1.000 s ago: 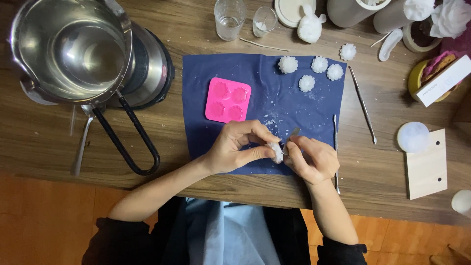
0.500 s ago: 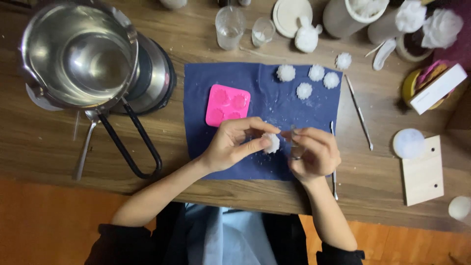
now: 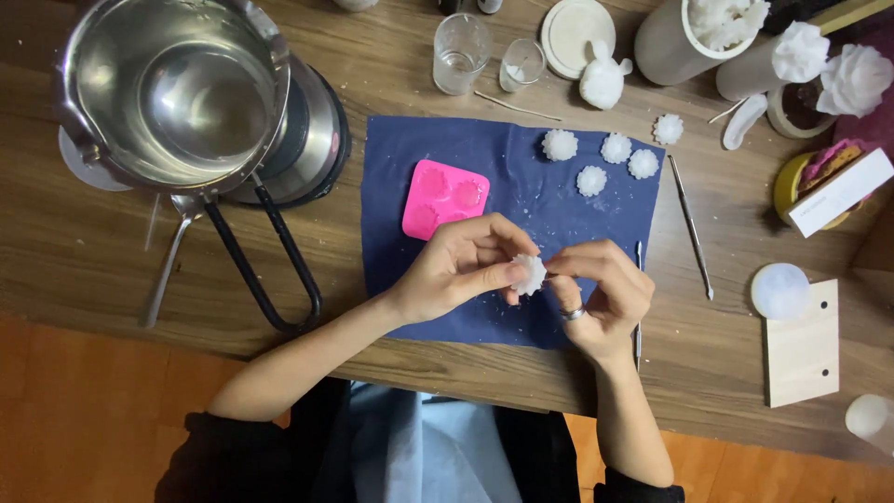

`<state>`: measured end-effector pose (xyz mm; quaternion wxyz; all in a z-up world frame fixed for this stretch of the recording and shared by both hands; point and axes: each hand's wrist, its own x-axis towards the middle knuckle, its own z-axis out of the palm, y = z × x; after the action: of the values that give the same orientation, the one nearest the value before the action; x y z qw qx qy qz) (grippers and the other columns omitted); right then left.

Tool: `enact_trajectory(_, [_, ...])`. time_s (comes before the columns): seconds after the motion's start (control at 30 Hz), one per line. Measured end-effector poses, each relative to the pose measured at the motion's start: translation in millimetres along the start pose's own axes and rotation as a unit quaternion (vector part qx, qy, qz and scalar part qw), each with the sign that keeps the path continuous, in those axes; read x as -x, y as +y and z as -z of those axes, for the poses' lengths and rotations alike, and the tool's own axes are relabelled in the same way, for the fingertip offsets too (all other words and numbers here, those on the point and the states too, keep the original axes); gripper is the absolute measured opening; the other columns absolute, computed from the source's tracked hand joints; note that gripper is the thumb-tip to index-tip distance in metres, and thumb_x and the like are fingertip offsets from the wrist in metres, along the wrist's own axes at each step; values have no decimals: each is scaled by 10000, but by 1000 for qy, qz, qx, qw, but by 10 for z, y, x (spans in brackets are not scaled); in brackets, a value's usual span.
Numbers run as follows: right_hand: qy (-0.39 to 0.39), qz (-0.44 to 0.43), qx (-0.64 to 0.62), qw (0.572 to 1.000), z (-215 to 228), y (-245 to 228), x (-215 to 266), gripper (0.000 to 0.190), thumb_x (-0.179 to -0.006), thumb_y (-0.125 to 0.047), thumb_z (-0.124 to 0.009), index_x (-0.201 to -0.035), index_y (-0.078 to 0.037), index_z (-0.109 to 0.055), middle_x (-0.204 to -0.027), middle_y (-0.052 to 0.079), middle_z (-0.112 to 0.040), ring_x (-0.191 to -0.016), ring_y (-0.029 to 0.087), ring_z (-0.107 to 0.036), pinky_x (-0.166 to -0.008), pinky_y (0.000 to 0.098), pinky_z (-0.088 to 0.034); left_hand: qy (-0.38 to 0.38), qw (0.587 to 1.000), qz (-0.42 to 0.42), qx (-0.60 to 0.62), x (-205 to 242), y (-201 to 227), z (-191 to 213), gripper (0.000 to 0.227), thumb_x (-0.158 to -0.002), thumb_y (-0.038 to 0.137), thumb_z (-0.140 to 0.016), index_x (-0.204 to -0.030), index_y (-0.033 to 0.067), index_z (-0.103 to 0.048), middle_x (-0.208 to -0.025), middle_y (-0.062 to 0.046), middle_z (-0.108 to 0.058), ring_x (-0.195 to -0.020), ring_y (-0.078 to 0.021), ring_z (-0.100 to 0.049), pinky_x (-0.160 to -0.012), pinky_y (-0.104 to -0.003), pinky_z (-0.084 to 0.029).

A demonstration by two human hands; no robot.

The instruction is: A person is seen demolding small white wax flowers from a pink silicone mold and then using a fine metal tool to clean and refine the edges of each piece.

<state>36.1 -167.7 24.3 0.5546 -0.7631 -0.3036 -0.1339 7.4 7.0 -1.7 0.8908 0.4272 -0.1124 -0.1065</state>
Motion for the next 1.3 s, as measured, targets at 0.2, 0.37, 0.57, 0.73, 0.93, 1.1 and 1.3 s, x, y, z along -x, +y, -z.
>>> enact_trajectory(0.2, [3, 13, 3, 1000, -10, 39, 33, 160, -841, -141, -678, -749, -11, -695, -691, 125, -648, -552, 218, -580, -518, 308, -480, -15, 1000, 12, 7, -2, -4, -2, 233, -906, 21, -574, -1116, -71, -532, -864, -150, -615, -725, -164, -670, -674, -300, -598])
enact_trajectory(0.37, [8, 20, -9, 1000, 5, 79, 69, 179, -841, -164, -679, -744, -14, -695, -695, 129, -653, -562, 223, -592, -529, 312, -486, -22, 999, 31, 14, -6, 29, -15, 210, -907, 31, -574, -1093, -63, -548, -871, -143, -622, -733, -159, -671, -684, -300, -598])
enact_trajectory(0.57, [6, 42, 1, 999, 3, 80, 49, 163, -853, -143, -667, -744, -24, -694, -694, 122, -646, -540, 218, -568, -508, 298, -471, -25, 999, 42, 24, -3, 0, -7, 210, -906, 21, -575, -1094, -69, -547, -868, -147, -612, -734, -166, -671, -686, -309, -599])
enact_trajectory(0.73, [7, 47, -8, 999, -3, 97, 62, 160, -852, -135, -667, -739, -26, -697, -685, 124, -642, -525, 204, -558, -494, 300, -465, -26, 998, 46, 27, 1, 18, -14, 224, -888, 10, -600, -1086, -79, -545, -849, -155, -606, -721, -179, -674, -675, -323, -604])
enact_trajectory(0.93, [11, 53, -2, 999, -16, 112, 77, 130, -838, -77, -668, -716, -43, -698, -671, 106, -634, -467, 176, -513, -455, 286, -457, -18, 998, 54, 29, 7, -18, -9, 215, -874, 5, -620, -1057, -86, -555, -827, -161, -607, -717, -189, -680, -665, -328, -606])
enact_trajectory(1.1, [10, 59, 5, 998, -10, 160, 115, 170, -826, 1, -650, -674, -64, -687, -649, 89, -623, -415, 162, -462, -423, 276, -435, -14, 998, 49, 21, 14, -42, -11, 202, -873, 4, -623, -1048, -78, -565, -832, -154, -612, -717, -178, -680, -667, -319, -608])
enact_trajectory(1.3, [18, 69, 10, 997, -36, 126, 82, 262, -784, 115, -589, -645, -87, -681, -627, 77, -611, -355, 158, -389, -372, 263, -401, -6, 999, 44, 18, 28, -108, -7, 218, -863, 6, -636, -1052, -78, -567, -844, -157, -619, -726, -172, -680, -678, -307, -606])
